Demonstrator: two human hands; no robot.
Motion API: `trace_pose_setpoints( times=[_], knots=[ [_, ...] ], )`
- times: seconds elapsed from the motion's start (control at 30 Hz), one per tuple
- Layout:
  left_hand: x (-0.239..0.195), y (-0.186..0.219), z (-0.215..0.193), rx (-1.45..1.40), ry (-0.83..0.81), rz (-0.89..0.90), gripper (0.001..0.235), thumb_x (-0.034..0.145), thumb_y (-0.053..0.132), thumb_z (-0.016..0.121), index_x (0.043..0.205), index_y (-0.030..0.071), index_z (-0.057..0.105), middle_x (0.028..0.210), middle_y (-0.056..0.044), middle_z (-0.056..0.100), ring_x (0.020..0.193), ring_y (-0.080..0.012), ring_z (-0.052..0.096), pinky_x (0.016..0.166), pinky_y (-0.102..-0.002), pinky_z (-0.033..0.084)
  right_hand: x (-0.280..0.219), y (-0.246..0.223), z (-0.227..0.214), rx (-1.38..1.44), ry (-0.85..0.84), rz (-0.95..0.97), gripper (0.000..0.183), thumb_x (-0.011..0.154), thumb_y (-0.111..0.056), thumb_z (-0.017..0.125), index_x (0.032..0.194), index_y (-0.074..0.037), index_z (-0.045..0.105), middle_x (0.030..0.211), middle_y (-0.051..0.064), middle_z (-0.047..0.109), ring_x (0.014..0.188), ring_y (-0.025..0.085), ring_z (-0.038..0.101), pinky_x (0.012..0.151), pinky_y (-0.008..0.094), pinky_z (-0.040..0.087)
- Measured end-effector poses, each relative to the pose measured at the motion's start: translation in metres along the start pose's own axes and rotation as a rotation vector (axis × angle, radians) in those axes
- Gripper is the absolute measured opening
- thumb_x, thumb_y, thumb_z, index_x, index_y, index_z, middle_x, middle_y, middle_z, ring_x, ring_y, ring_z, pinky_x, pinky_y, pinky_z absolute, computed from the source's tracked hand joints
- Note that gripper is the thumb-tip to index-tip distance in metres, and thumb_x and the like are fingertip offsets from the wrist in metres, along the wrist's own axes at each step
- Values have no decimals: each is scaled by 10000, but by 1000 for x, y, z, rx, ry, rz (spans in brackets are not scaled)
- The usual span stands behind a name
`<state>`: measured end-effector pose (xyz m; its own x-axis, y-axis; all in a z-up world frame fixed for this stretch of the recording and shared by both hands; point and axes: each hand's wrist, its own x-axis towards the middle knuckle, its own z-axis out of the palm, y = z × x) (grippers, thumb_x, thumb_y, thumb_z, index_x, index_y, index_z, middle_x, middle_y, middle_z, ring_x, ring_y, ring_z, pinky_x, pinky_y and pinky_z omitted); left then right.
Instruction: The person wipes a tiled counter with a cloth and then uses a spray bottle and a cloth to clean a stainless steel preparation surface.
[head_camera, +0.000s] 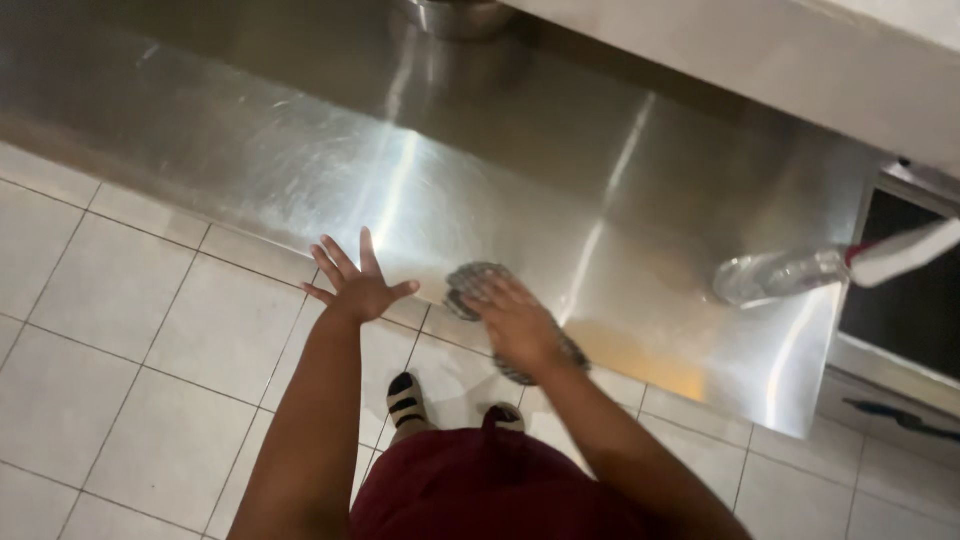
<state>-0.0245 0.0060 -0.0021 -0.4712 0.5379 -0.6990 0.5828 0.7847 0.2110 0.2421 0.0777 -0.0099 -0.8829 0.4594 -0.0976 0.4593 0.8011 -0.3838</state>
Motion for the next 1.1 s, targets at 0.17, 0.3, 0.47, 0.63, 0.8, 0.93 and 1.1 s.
trace_pose_setpoints(
  times=[0.17, 0.3, 0.47, 0.63, 0.8, 0.93, 1.1],
  knots=[
    [-14, 1, -2, -42, 86, 11, 1315, 749, 744, 674, 1620, 287, -199, 1617, -251, -371, 1462, -393, -428, 1070, -818, -139, -105, 68, -37, -130, 140, 225, 661, 859, -52, 516, 1511, -165, 502, 1577, 106, 438, 1506, 324, 309, 1259, 481, 189],
    [-32, 7, 15, -116, 307, 48, 1158, 822, 635, 702, 1647, 249, -13, 1666, -267, -205, 1536, -418, -249, 1093, -810, -144, -177, 114, -39, -46, 290, 383, 569, 876, -81, 602, 1434, -185, 560, 1540, 256, 440, 1446, 435, 317, 1162, 528, 298],
    [-62, 20, 76, -256, 555, 169, 925, 903, 383, 689, 1629, 194, 149, 1657, -324, -52, 1547, -473, -102, 1053, -813, -137, -212, 146, -53, 147, 376, 470, 609, 914, 2, 554, 1436, -306, 610, 1577, 131, 542, 1445, 307, 511, 1214, 413, 463],
    [-103, 1, 128, -326, 585, 270, 860, 927, 341, 671, 1615, 130, 198, 1651, -333, -19, 1540, -492, -102, 1047, -820, -155, -201, 149, -68, 90, 337, 368, 685, 854, -236, 718, 1498, -183, 488, 1643, 293, 232, 1502, 485, 239, 1182, 545, 286],
    [-130, -35, 137, -359, 630, 202, 812, 929, 325, 654, 1594, 122, 235, 1648, -347, -10, 1535, -513, -105, 1032, -821, -161, -153, 122, -44, -191, 227, 426, 840, 878, -537, 622, 1584, -162, 366, 1692, 279, 171, 1569, 485, 129, 1229, 612, 171],
    [-141, -67, 127, -398, 628, 116, 821, 921, 323, 656, 1593, 120, 231, 1636, -366, -22, 1522, -529, -124, 1021, -823, -168, -85, 73, -37, -184, 194, 288, 933, 884, -578, 595, 1602, -54, 310, 1658, 348, 133, 1527, 540, 93, 1215, 625, 126],
    [-137, -97, 103, -440, 627, 63, 843, 919, 336, 672, 1598, 129, 218, 1636, -362, -27, 1527, -522, -136, 1032, -816, -168, 42, -20, -28, -307, -48, 174, 1090, 837, -682, 641, 1580, 3, 235, 1624, 345, 87, 1524, 496, 38, 1244, 580, 55]
  ],
)
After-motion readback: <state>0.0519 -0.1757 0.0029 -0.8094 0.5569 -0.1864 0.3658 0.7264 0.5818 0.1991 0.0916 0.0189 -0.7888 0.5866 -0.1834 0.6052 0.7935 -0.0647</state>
